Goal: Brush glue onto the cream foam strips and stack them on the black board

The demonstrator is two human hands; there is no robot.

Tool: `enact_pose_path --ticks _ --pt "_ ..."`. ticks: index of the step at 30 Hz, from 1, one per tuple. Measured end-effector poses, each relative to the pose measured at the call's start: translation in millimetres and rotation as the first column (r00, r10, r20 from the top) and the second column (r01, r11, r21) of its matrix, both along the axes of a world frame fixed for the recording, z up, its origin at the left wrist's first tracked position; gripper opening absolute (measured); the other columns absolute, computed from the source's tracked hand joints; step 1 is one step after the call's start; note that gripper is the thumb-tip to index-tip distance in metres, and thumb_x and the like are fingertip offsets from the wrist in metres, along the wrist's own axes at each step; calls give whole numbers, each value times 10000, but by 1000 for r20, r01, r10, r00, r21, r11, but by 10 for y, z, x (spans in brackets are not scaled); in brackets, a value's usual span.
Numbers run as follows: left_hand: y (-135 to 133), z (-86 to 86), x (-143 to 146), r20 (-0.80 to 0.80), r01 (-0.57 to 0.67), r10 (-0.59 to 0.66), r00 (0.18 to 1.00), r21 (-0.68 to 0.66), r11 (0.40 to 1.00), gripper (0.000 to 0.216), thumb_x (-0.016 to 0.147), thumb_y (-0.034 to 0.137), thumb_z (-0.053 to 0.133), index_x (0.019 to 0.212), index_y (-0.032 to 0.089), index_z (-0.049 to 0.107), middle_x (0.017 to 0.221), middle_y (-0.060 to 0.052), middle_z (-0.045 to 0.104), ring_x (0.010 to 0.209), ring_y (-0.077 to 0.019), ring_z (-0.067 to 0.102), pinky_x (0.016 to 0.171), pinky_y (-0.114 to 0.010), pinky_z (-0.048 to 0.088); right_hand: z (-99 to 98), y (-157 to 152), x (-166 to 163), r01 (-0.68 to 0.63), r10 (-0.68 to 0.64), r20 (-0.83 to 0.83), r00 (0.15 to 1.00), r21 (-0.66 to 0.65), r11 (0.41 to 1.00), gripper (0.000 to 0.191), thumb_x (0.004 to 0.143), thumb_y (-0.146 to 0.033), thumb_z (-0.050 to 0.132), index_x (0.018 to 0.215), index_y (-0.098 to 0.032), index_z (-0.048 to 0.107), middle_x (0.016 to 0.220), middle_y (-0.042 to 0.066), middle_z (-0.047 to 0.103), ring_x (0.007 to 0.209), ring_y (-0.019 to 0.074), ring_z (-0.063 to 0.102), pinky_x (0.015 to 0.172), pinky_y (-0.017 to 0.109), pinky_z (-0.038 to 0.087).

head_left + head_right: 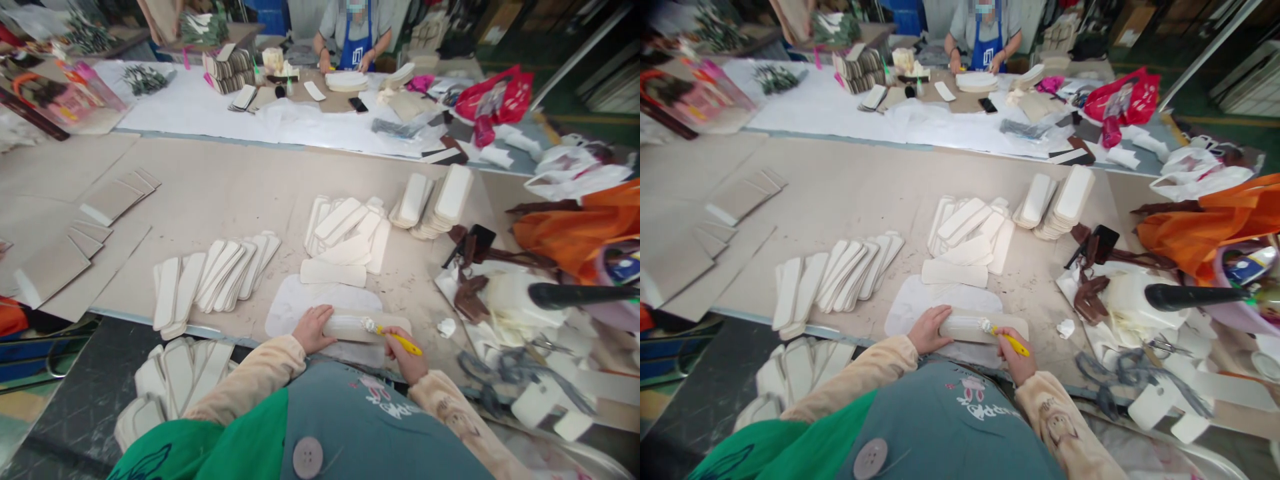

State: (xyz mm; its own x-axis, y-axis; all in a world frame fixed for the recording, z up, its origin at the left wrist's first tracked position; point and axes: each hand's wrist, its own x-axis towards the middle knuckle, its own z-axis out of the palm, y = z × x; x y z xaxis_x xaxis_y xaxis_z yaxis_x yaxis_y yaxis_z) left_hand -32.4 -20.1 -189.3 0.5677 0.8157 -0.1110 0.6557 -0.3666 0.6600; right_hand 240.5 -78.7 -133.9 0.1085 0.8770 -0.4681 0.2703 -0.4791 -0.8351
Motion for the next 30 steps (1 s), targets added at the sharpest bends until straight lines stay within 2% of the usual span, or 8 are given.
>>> enact_pose_path --ticks 6,10,12,14,17,21,25,30 --pt "-7 -54 -19 29 -5 5 1000 18 1000 810 666 372 778 1379 190 439 1403 -181 499 1288 -329 491 1078 -540 411 -18 -165 507 183 -185 135 973 28 983 341 780 -511 531 928 -219 625 546 -20 560 499 175 526 521 312 459" --pt "-9 -62 -26 38 -4 4 999 6 1000 835 664 384 785 1385 162 426 1408 -202 483 1305 -337 473 1095 -536 401 43 -255 595 216 -223 229 948 57 975 353 769 -513 557 937 -214 642 546 -23 558 508 174 529 538 313 450" --pt "-10 -43 -25 41 -6 6 999 -10 1000 846 658 394 791 1387 172 423 1413 -195 480 1311 -336 468 1101 -537 395 100 -271 493 192 -210 238 948 96 977 342 795 -510 557 951 -219 645 561 -24 559 526 170 531 546 305 447" --pt "-8 -15 -21 42 -6 7 999 -26 1000 857 650 409 799 1386 184 422 1422 -185 474 1320 -330 459 1110 -532 388 153 -251 304 142 -156 145 977 106 984 320 828 -505 543 953 -226 636 573 -25 558 531 166 526 547 300 447" --pt "-3 14 -13 34 -5 6 999 -46 999 881 637 427 811 1384 166 424 1425 -193 468 1328 -329 447 1120 -520 382 182 -150 -50 -12 16 -90 996 42 999 310 857 -503 517 945 -223 615 582 -24 563 531 163 534 553 296 454" --pt "-1 2 -10 26 -2 4 1000 -56 998 872 640 412 807 1386 174 423 1422 -191 469 1326 -335 449 1108 -542 390 103 9 -427 -195 193 -229 954 13 981 316 862 -483 501 969 -202 600 590 -28 584 530 150 545 558 286 460" --pt "-2 -20 -18 37 15 -13 999 -46 999 862 644 395 801 1379 135 433 1411 -210 476 1321 -341 454 1102 -534 402 -10 53 -570 -238 236 -247 940 21 971 308 864 -467 493 974 -199 599 591 -37 588 517 134 530 558 274 454" --pt "-15 -15 -26 43 9 -8 999 -23 1000 836 654 371 792 1377 131 446 1411 -208 484 1326 -336 453 1109 -523 403 -67 -28 -493 -200 198 -186 962 7 980 310 857 -475 495 959 -206 611 574 -41 575 504 134 519 550 274 442"
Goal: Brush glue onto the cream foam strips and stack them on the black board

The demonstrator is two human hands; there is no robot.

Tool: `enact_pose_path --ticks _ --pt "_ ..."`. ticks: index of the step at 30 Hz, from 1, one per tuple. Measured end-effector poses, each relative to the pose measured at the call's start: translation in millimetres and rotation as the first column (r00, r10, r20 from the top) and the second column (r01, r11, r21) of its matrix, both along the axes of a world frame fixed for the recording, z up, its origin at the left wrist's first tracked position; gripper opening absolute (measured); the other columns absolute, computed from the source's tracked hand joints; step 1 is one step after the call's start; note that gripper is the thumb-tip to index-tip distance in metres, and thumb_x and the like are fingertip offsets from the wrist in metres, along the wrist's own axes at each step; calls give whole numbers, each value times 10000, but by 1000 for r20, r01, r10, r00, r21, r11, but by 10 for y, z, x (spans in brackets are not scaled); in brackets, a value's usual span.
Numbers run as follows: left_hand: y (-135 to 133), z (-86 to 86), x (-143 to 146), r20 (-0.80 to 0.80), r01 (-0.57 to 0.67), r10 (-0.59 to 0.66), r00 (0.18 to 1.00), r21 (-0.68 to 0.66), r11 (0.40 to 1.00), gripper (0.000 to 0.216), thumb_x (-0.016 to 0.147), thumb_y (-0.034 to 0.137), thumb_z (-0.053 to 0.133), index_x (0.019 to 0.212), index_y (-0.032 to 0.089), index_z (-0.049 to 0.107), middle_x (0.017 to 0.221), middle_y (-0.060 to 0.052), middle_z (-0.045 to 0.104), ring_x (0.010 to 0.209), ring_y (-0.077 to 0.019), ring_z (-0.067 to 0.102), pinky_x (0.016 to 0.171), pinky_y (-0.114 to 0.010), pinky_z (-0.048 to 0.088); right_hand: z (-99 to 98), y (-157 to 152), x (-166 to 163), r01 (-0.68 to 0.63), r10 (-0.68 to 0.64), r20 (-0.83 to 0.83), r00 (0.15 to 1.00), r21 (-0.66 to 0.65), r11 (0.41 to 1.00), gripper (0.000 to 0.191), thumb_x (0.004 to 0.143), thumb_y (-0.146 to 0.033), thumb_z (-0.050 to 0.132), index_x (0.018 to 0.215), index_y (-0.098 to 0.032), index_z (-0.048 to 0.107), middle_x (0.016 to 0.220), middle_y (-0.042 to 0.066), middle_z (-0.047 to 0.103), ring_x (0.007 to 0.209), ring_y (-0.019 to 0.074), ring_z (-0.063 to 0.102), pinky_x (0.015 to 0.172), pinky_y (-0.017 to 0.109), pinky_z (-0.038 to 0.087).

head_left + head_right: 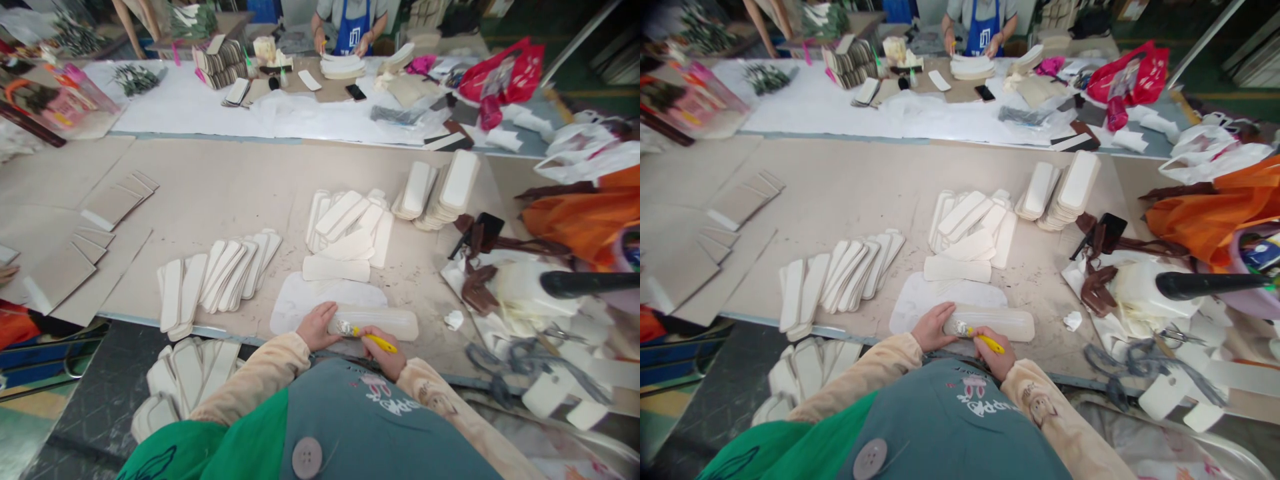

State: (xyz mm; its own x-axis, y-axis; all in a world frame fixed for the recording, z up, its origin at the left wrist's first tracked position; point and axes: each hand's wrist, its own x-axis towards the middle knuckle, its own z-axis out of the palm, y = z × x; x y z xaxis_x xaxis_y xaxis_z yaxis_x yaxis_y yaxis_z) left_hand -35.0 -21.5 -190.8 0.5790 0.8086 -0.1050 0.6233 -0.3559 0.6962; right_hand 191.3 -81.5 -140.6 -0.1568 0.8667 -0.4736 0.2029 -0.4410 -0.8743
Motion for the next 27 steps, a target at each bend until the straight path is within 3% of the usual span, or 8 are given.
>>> enact_pose_path --ticks 8,16,22,27 --pt "6 -2 -12 -12 -1 1 1000 2 1000 796 688 367 766 1388 160 450 1434 -193 475 1338 -322 452 1117 -516 400 5 -211 586 111 -112 145 983 16 994 306 848 -466 503 956 -210 632 574 -32 566 532 165 543 569 302 452" --pt "-9 -6 -15 -4 -17 17 1000 16 1000 767 693 373 753 1377 166 474 1422 -188 493 1318 -319 480 1113 -501 412 52 -358 1112 289 -299 278 913 77 954 302 835 -480 507 953 -228 627 581 -15 562 529 185 532 567 336 452" --pt "-23 5 2 -31 -27 27 999 7 1000 778 687 354 753 1383 174 457 1431 -189 483 1328 -321 470 1111 -515 406 122 -383 1241 332 -363 339 868 148 932 288 826 -480 527 954 -245 636 585 -19 564 545 180 544 592 329 455" --pt "-22 23 1 -61 -19 19 998 -5 1000 782 696 333 749 1390 145 442 1438 -205 469 1338 -315 460 1123 -504 394 169 -303 1071 403 -441 300 846 182 897 325 819 -508 518 965 -239 627 592 -17 575 559 187 552 588 330 472"
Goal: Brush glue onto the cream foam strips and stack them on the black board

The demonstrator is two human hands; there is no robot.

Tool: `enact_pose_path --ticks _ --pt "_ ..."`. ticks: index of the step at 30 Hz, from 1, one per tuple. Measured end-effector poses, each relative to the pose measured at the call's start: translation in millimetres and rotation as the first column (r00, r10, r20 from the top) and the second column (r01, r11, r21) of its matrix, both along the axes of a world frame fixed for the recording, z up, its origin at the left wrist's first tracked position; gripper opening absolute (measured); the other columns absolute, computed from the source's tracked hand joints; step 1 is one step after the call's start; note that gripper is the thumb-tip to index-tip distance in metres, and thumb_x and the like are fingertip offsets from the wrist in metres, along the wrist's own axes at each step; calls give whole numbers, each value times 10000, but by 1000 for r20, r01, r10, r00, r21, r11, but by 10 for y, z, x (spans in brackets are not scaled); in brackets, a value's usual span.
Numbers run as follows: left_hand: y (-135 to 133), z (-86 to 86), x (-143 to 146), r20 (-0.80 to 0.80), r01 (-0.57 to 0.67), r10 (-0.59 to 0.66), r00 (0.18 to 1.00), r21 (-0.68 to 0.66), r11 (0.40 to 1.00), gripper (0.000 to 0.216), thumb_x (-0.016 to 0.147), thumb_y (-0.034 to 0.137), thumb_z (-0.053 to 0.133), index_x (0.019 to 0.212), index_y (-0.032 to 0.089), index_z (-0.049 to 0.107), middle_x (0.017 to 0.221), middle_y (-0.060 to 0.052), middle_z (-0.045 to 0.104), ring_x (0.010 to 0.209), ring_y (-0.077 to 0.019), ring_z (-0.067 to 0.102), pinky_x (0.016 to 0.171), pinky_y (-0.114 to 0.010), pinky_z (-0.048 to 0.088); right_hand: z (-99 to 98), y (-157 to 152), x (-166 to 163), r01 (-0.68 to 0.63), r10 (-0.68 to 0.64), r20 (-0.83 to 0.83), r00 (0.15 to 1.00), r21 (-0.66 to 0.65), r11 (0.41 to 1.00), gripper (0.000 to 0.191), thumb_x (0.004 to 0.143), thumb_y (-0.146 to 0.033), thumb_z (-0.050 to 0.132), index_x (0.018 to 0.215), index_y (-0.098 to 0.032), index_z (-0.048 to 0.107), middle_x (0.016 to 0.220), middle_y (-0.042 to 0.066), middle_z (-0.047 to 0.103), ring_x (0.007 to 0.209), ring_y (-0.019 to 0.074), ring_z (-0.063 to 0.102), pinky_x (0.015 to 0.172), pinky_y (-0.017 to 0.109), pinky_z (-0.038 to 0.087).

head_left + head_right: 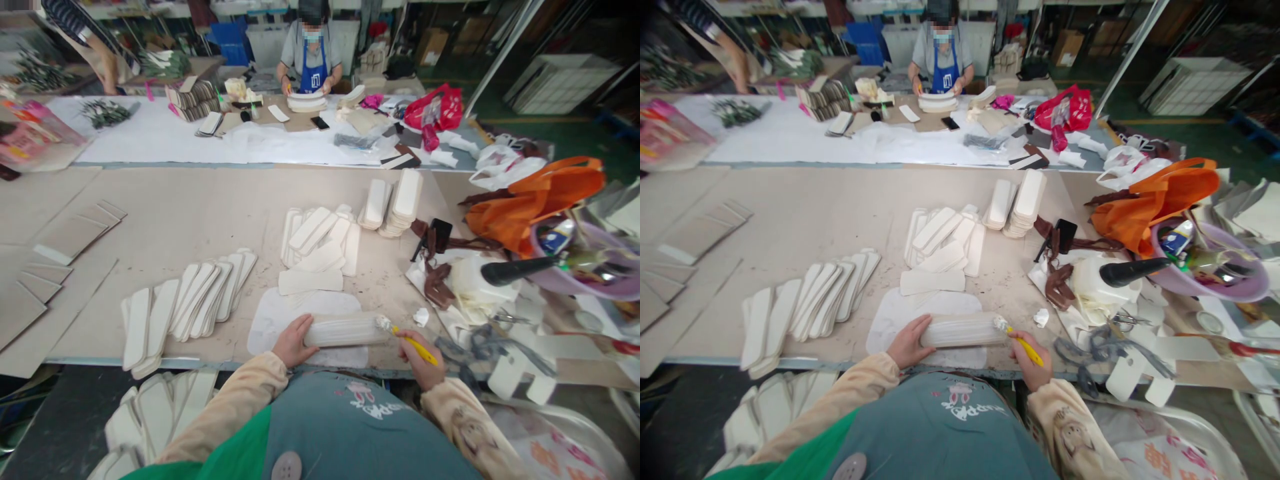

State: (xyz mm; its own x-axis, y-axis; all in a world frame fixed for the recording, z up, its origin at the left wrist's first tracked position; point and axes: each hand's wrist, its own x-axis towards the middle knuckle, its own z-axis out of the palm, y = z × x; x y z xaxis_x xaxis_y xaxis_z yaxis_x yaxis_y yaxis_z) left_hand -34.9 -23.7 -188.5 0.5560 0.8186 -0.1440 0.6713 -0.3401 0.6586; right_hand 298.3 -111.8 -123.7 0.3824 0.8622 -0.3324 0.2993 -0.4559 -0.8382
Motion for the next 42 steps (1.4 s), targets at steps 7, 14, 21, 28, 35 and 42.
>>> enact_pose_path --ticks 7,14,21,28,35,42 --pt "-8 98 19 -47 13 -15 999 -36 999 862 678 375 777 1430 196 393 1468 -179 444 1354 -313 440 1117 -522 391 3 9 -25 49 -49 32 998 -4 999 327 794 -532 546 940 -256 642 573 -13 570 534 200 543 574 355 457" --pt "144 227 -106 -52 50 -48 998 40 998 1013 658 619 746 1474 183 334 1464 -190 451 1344 -340 441 1124 -547 361 137 -56 187 171 -173 44 984 46 984 387 750 -594 588 981 -289 645 697 41 641 621 247 596 639 389 511" --pt "1145 319 -249 -332 -111 181 926 219 969 546 830 331 646 1333 176 501 1433 -133 492 1374 -285 391 1144 -485 332 282 -65 -22 114 -122 96 988 79 990 394 746 -610 598 969 -289 649 720 70 657 638 284 624 676 442 539" --pt "1639 198 -245 -474 -207 248 845 138 969 358 796 315 688 1128 193 634 1228 -130 620 1192 -314 538 1021 -482 416 328 -119 -93 148 -166 152 974 122 981 381 781 -589 583 959 -262 662 726 119 667 624 271 646 619 406 548" --pt "1657 121 -276 -501 -276 270 822 65 959 503 816 317 671 1294 218 549 1310 -104 586 1215 -272 517 1025 -379 388 252 -154 -148 199 -218 136 966 140 970 418 816 -551 589 992 -179 662 695 58 665 603 207 633 589 303 552" --pt "1696 224 -251 -419 -340 336 844 66 938 342 778 253 700 1101 151 658 1167 -160 640 1150 -317 545 986 -429 393 135 -134 -111 168 -196 103 975 230 959 402 852 -547 581 1010 -185 656 656 38 646 566 189 615 560 298 548"
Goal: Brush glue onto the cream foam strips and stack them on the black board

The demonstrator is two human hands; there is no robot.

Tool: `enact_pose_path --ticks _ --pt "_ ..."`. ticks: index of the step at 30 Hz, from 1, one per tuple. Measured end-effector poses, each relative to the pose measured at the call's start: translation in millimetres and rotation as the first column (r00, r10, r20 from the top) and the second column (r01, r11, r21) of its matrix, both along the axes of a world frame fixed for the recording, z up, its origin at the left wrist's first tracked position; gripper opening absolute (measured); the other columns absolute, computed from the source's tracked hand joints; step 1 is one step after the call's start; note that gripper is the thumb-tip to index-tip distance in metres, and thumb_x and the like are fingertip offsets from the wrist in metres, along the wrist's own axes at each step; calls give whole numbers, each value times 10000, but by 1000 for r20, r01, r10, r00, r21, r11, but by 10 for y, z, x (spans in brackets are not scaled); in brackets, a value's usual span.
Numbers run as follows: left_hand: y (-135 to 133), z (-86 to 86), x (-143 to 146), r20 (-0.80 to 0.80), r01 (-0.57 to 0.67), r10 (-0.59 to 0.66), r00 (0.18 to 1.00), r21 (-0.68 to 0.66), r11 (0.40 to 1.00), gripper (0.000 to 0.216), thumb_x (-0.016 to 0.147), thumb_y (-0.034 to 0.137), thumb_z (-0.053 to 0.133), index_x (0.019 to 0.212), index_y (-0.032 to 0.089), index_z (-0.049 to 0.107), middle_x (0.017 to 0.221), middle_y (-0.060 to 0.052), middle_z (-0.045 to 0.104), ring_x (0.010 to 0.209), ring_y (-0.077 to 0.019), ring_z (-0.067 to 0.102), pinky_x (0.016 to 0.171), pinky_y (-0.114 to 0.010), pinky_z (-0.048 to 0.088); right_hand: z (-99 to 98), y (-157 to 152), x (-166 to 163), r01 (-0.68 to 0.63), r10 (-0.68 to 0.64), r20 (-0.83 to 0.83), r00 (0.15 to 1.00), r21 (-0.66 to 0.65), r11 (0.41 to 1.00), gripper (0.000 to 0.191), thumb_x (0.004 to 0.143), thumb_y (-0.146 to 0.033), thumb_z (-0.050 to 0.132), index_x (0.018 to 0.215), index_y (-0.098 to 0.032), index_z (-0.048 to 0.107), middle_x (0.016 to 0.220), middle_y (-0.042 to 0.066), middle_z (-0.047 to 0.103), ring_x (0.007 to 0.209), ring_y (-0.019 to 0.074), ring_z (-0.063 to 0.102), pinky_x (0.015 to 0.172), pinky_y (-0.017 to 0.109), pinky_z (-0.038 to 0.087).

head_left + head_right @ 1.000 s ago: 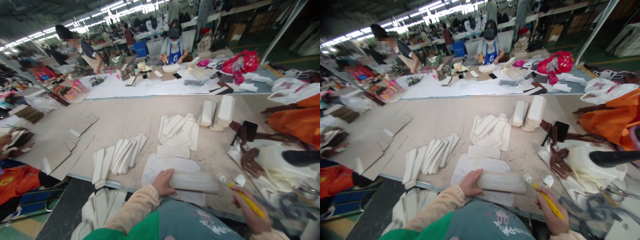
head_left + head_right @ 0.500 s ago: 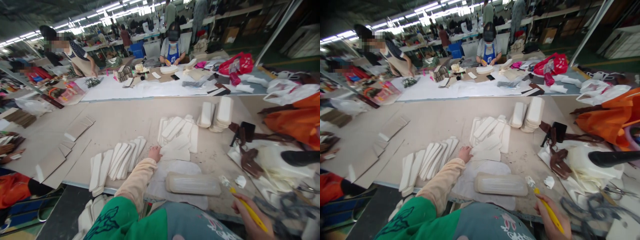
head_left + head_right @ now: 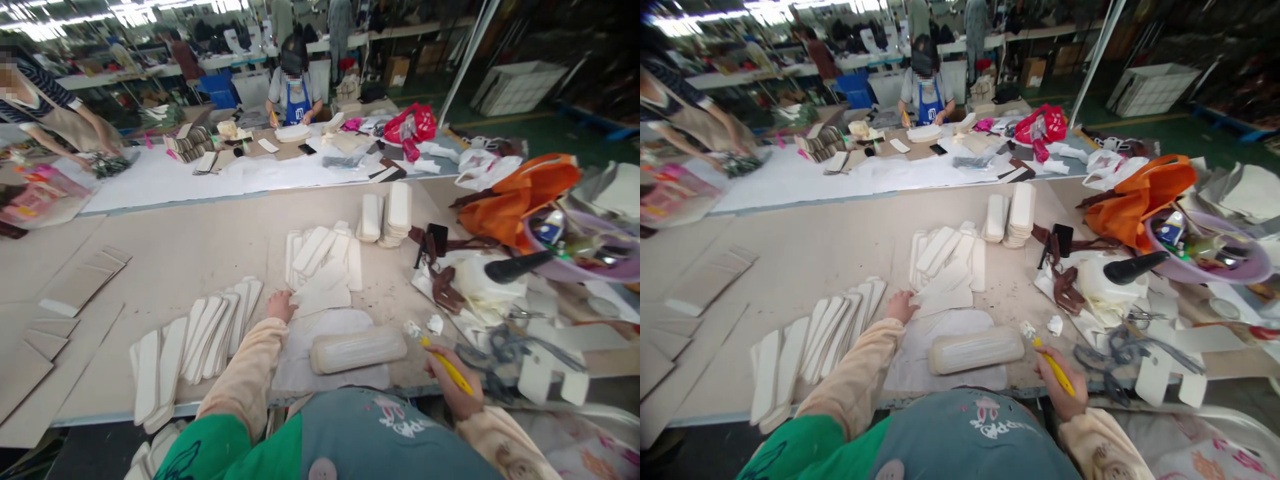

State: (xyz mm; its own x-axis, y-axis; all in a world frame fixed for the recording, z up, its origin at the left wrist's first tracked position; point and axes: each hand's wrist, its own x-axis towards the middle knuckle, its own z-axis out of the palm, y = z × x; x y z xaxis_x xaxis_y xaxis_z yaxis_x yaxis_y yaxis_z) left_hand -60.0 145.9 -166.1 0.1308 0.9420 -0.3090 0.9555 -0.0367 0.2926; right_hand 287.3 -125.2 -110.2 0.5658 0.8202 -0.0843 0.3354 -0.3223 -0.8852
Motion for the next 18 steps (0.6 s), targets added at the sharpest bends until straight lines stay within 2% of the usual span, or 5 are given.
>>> enact_pose_path --ticks 3,7,9,13,18 --pt "-88 149 38 131 14 -15 991 8 1000 147 866 231 579 941 153 679 1016 -115 678 1007 -238 605 911 -357 441 -14 -3 38 53 -52 -4 999 17 998 394 846 -536 606 1029 -191 661 720 56 680 616 198 652 605 307 569" --pt "-345 501 154 345 81 -77 935 3 997 152 886 285 560 886 169 658 860 -33 675 841 -151 618 789 -252 481 -59 47 69 188 -175 -101 979 142 972 367 833 -508 641 1022 -194 655 893 79 713 777 216 705 770 356 590" --pt "-522 731 251 527 120 -85 846 -33 992 167 863 320 591 858 165 652 791 -12 653 768 -131 603 720 -229 482 -91 108 88 199 -165 -171 971 207 958 336 832 -480 656 1020 -203 627 1009 88 707 897 231 704 856 399 570" --pt "-858 1130 510 879 252 81 470 -222 942 251 756 371 719 754 134 638 669 5 589 620 -96 527 596 -214 442 -121 277 111 144 -9 -391 920 318 937 337 814 -407 698 1054 -262 511 1265 97 626 1107 248 644 940 447 524" --pt "-1081 1169 716 877 296 273 396 -403 866 339 652 402 803 719 112 641 613 15 564 543 -66 483 530 -197 409 -88 422 108 64 118 -558 821 296 953 428 760 -359 741 1070 -296 452 1323 89 588 1116 231 634 818 346 566"
